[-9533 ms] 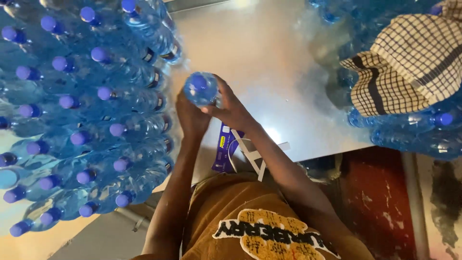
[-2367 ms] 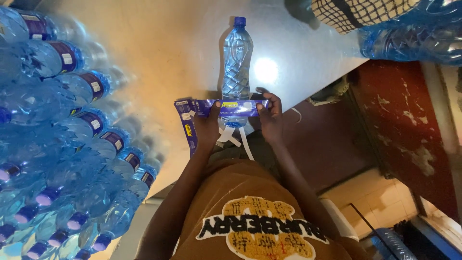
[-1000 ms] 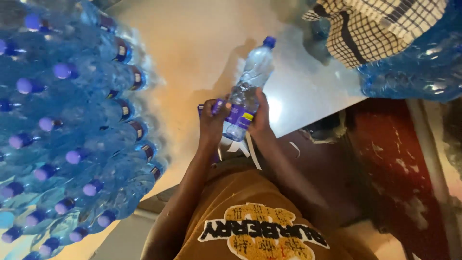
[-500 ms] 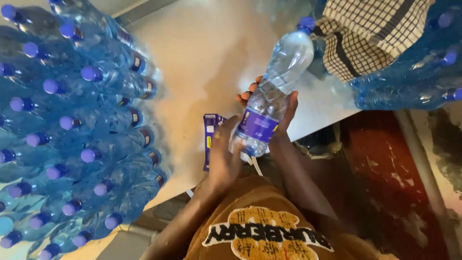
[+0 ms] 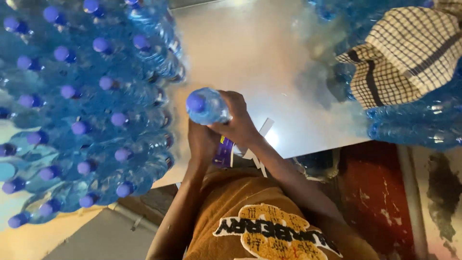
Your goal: Manually applying adhesive labels to plastic water bottles
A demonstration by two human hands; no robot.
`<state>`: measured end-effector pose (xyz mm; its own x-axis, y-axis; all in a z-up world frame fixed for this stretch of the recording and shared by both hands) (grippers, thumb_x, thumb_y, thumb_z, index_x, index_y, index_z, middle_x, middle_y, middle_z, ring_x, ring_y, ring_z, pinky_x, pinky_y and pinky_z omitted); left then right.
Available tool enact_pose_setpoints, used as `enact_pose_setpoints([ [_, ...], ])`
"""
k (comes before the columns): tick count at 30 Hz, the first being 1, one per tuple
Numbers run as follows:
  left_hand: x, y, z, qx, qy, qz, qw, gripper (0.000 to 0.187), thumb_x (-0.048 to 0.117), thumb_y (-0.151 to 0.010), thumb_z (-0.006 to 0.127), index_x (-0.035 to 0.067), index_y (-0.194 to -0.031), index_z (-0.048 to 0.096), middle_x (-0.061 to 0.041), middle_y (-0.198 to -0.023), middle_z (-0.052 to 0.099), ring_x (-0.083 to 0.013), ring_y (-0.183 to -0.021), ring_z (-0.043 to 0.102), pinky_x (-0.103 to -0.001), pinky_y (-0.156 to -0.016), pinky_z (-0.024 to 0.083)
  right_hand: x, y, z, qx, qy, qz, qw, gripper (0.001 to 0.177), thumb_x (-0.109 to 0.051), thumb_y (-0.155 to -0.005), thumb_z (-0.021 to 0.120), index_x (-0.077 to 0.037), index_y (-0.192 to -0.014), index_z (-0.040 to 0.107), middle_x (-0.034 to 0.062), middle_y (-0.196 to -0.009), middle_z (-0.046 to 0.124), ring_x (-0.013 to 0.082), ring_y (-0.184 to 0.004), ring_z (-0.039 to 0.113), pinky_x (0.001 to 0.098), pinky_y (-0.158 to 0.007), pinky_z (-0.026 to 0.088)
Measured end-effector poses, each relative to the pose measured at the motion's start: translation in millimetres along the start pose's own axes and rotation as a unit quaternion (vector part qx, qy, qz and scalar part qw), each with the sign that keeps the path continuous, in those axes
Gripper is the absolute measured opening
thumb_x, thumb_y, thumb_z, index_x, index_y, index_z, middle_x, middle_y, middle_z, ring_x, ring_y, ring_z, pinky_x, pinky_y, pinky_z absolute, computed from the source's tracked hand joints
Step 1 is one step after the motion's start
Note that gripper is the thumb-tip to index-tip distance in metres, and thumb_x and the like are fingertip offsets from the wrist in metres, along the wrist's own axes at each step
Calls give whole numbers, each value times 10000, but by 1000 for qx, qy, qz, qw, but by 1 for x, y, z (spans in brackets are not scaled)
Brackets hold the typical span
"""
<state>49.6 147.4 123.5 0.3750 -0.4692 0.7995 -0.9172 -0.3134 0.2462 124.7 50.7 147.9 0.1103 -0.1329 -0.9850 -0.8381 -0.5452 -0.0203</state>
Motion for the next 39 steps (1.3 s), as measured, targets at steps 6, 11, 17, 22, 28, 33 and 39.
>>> enact_pose_setpoints([
  [6, -79, -22, -54, 215, 32, 16, 976, 773, 87, -939, 762, -123, -1580, 385, -378, -1415, 625, -596, -1332, 617, -658, -1136, 486, -44, -65, 73, -16, -20, -141, 990, 238, -238, -822, 925, -170, -989, 770, -13, -786, 781, 165, -765, 773, 313, -731, 567],
  [11, -170, -26, -37, 349, 171, 17, 921, 659, 91, -1094, 689, 53, -1684, 398, -215, -1651, 525, -475, -1488, 537, -555, -1216, 519, -46, -88, 107, -35, 38, -167, 985, 320, -202, -865, 892, -106, -1127, 733, 116, -851, 789, 376, -778, 785, 437, -710, 607],
  [17, -131, -12, -24, 321, 233, 89, 914, 813, 67, -1129, 602, 2, -1798, 143, -247, -1840, 226, -466, -1678, 231, -601, -1305, 432, 43, -105, 134, -72, 59, -62, 994, 827, -77, -887, 943, 51, -1583, 515, 357, -1382, 647, 627, -1294, 606, 641, -893, 700],
  [22, -148, -6, -11, 294, 240, 5, 925, 780, 146, -1147, 619, 74, -1807, 209, -214, -1838, 165, -445, -1688, 197, -566, -1307, 418, 121, -79, 66, -142, 244, 23, 959, 438, -332, -1031, 809, -108, -1397, 722, 188, -1334, 715, 465, -1223, 689, 628, -974, 634],
  [28, -216, 4, 57, 206, 286, -166, 921, 287, 249, -1080, 664, 147, -1335, 748, -130, -1216, 791, -279, -1140, 788, -502, -980, 631, 268, 4, 0, -139, 425, 114, 887, 369, -460, -844, 898, -243, -1126, 802, 58, -1148, 677, 392, -1116, 685, 579, -878, 629],
  [33, -169, -19, 55, 119, 271, -152, 943, 311, 350, -1060, 693, 168, -1299, 772, -109, -1175, 804, -268, -1150, 785, -484, -965, 629, 228, 12, -8, -47, 420, 40, 906, 206, -296, -982, 826, -156, -1130, 792, 86, -1060, 667, 386, -1041, 670, 550, -852, 616],
  [39, -91, -73, 60, -8, 192, 0, 981, 255, 273, -1120, 632, 177, -1290, 796, -138, -1197, 798, -357, -1214, 752, -507, -1028, 598, 152, 37, -36, 20, 300, -49, 953, 285, -107, -1142, 644, -249, -1295, 836, 38, -1047, 646, 285, -1086, 587, 431, -985, 562],
])
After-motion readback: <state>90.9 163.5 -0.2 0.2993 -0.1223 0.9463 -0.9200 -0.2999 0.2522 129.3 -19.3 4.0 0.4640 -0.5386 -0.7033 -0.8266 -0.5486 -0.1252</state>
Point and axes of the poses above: each hand's wrist, its own y-axis away from the middle knuckle, its own z-axis out of the palm, x = y × z, the point moved 10 cm from there along -y, towards the middle knuckle
